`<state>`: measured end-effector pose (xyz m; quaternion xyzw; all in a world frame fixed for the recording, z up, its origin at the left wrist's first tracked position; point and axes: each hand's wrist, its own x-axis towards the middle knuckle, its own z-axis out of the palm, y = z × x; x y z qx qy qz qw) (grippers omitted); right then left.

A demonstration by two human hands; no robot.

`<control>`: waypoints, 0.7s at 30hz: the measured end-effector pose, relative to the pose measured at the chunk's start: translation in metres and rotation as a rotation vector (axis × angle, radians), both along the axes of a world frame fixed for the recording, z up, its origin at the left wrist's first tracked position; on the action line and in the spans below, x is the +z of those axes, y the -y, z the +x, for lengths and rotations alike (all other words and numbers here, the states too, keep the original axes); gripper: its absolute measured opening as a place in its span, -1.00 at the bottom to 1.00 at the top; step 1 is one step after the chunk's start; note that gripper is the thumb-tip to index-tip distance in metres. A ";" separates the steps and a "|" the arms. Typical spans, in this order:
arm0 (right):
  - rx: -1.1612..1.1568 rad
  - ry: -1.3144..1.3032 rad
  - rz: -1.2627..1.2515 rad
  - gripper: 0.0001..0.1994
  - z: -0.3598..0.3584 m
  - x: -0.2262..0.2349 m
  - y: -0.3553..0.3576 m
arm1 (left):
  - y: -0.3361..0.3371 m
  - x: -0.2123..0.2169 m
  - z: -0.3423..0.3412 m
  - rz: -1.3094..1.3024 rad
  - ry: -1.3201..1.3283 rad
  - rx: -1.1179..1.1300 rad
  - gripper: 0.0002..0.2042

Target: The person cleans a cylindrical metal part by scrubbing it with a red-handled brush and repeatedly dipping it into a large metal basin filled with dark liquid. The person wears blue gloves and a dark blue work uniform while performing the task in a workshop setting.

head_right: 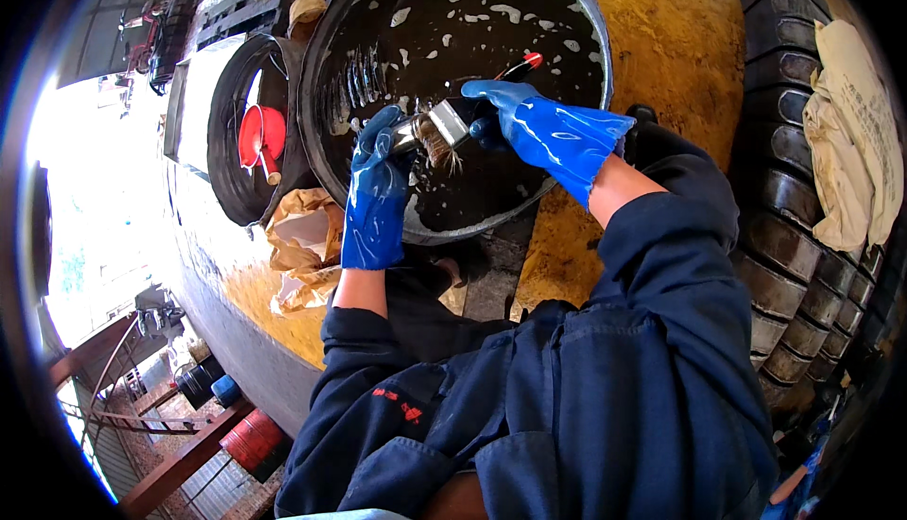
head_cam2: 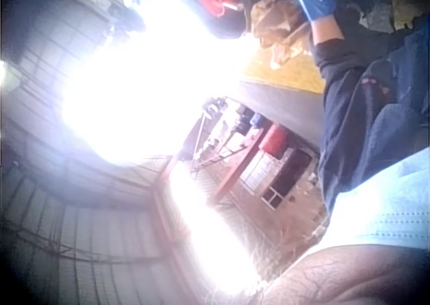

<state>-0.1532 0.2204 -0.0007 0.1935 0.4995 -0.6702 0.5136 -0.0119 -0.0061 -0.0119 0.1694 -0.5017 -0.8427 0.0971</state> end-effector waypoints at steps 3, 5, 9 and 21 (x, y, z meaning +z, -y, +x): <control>-0.009 -0.017 0.064 -0.66 -0.001 0.006 0.004 | -0.004 0.005 0.000 -0.035 -0.036 -0.012 -0.56; 0.058 -0.202 0.035 -0.64 0.000 -0.001 0.003 | -0.002 0.004 0.000 -0.042 -0.040 -0.013 -0.58; 0.317 -0.747 0.008 -0.68 0.004 0.015 0.001 | 0.005 -0.005 0.002 -0.006 0.096 0.050 -0.62; 0.477 -1.495 0.459 -0.82 0.022 0.018 -0.006 | -0.008 0.025 0.015 -0.970 0.318 -0.139 -0.69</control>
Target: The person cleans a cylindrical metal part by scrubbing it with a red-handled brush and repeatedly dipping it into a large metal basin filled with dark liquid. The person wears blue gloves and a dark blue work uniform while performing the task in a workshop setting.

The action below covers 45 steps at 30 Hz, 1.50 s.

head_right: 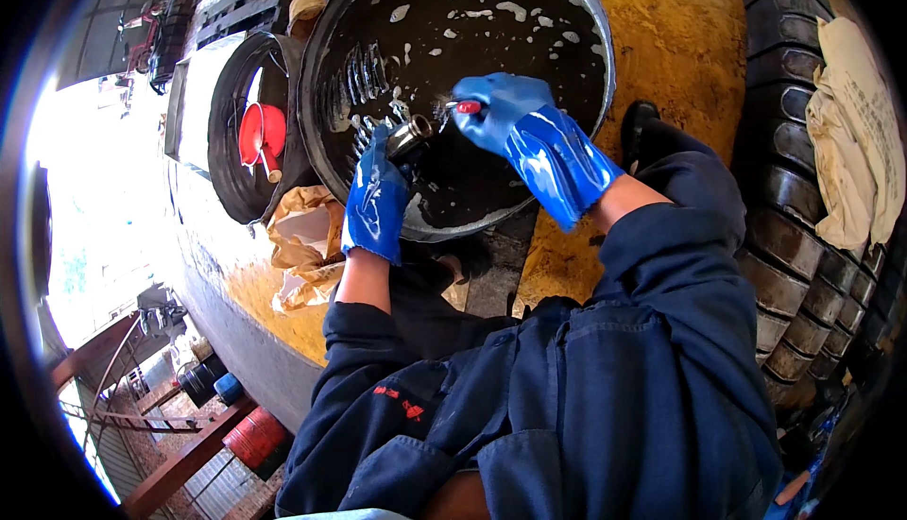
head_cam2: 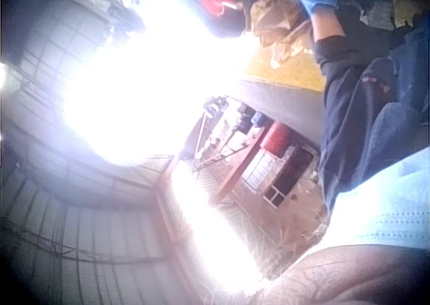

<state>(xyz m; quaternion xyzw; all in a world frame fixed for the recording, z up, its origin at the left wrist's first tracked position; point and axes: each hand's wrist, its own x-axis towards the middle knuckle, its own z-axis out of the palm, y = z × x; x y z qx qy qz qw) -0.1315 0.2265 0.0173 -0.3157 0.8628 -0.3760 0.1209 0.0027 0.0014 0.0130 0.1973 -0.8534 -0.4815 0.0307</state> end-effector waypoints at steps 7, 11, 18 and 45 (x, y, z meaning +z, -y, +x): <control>0.011 0.567 -0.129 -0.77 -0.022 0.006 -0.002 | 0.012 -0.009 0.004 -0.093 -0.028 -0.057 -0.47; 0.090 0.610 -0.275 -0.75 -0.010 0.000 0.010 | 0.014 -0.017 -0.004 0.510 0.045 0.269 -0.66; -0.037 0.326 0.196 -0.74 -0.014 0.031 -0.002 | -0.001 -0.028 -0.015 0.253 0.024 0.115 -0.66; -0.329 0.797 0.261 -0.61 -0.020 -0.004 -0.027 | -0.080 -0.031 -0.045 -0.479 0.324 -0.459 -0.42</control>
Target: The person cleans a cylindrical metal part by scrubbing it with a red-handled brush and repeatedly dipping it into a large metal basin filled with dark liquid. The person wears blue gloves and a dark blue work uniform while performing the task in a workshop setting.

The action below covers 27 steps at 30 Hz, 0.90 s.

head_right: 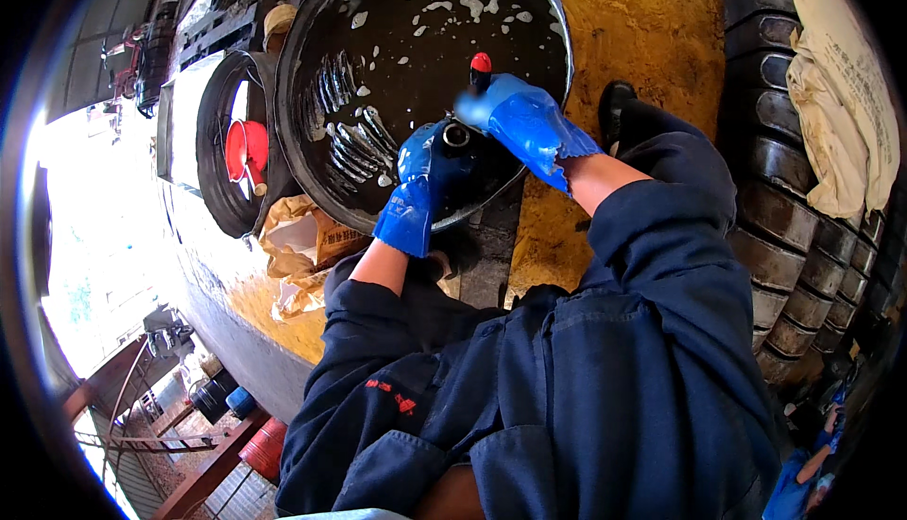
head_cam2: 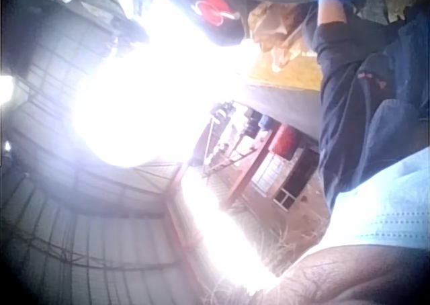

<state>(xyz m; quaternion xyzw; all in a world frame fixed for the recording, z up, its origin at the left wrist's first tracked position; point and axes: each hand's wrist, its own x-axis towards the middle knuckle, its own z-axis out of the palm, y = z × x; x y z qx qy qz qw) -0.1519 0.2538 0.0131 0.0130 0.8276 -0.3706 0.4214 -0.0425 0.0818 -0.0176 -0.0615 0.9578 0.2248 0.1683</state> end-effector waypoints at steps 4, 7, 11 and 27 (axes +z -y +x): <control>0.068 -0.105 -0.167 -0.68 -0.016 0.026 -0.001 | 0.011 -0.004 -0.004 0.151 0.029 0.089 -0.46; 0.265 -0.284 -0.340 -0.71 -0.007 0.049 -0.002 | 0.034 -0.028 0.005 0.843 0.052 0.299 -0.65; 0.379 -0.366 -0.490 -0.75 0.001 0.048 0.004 | 0.046 -0.020 -0.001 1.191 0.165 0.462 -0.61; 0.312 -0.236 -0.216 -0.70 -0.019 0.043 0.011 | 0.074 0.019 0.034 1.131 0.281 0.465 -0.49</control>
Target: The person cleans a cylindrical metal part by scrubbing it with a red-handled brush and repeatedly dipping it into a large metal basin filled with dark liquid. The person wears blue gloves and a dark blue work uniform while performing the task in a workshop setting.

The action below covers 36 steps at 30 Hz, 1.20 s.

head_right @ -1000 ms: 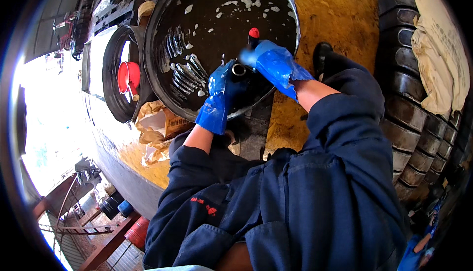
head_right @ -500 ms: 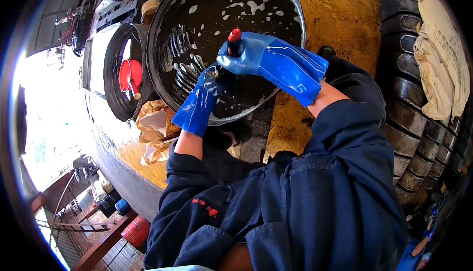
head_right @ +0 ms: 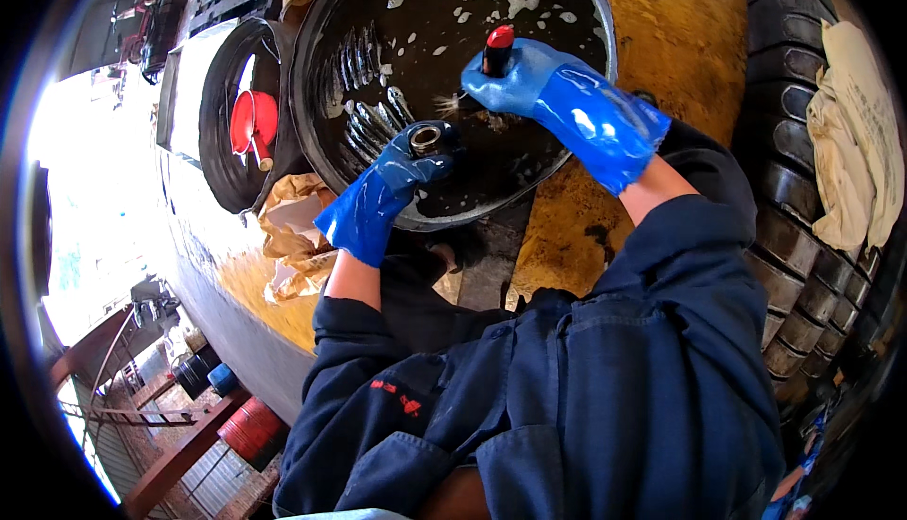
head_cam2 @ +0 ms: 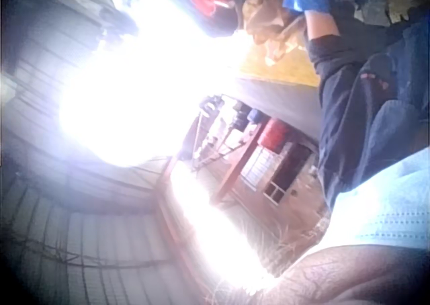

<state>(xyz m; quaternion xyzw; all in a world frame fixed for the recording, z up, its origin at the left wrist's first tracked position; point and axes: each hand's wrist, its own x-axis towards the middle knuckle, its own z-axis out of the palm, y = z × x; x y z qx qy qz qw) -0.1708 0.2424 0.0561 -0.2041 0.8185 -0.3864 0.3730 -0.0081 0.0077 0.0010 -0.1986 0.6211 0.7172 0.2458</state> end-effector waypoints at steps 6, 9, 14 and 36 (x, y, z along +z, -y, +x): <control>0.315 -0.111 -0.479 -0.78 0.014 0.006 0.005 | 0.006 -0.007 0.001 0.029 0.008 -0.130 -0.42; 0.464 -0.133 -0.523 -0.79 0.015 -0.007 0.008 | 0.005 -0.010 0.002 0.034 0.009 -0.170 -0.40; 0.472 -0.296 -0.408 -0.73 0.021 -0.006 0.008 | 0.003 0.001 -0.003 -0.041 -0.006 -0.286 -0.42; -0.240 0.084 0.312 -0.36 0.022 -0.053 0.004 | -0.008 0.010 -0.015 -1.318 -0.601 -0.075 -0.65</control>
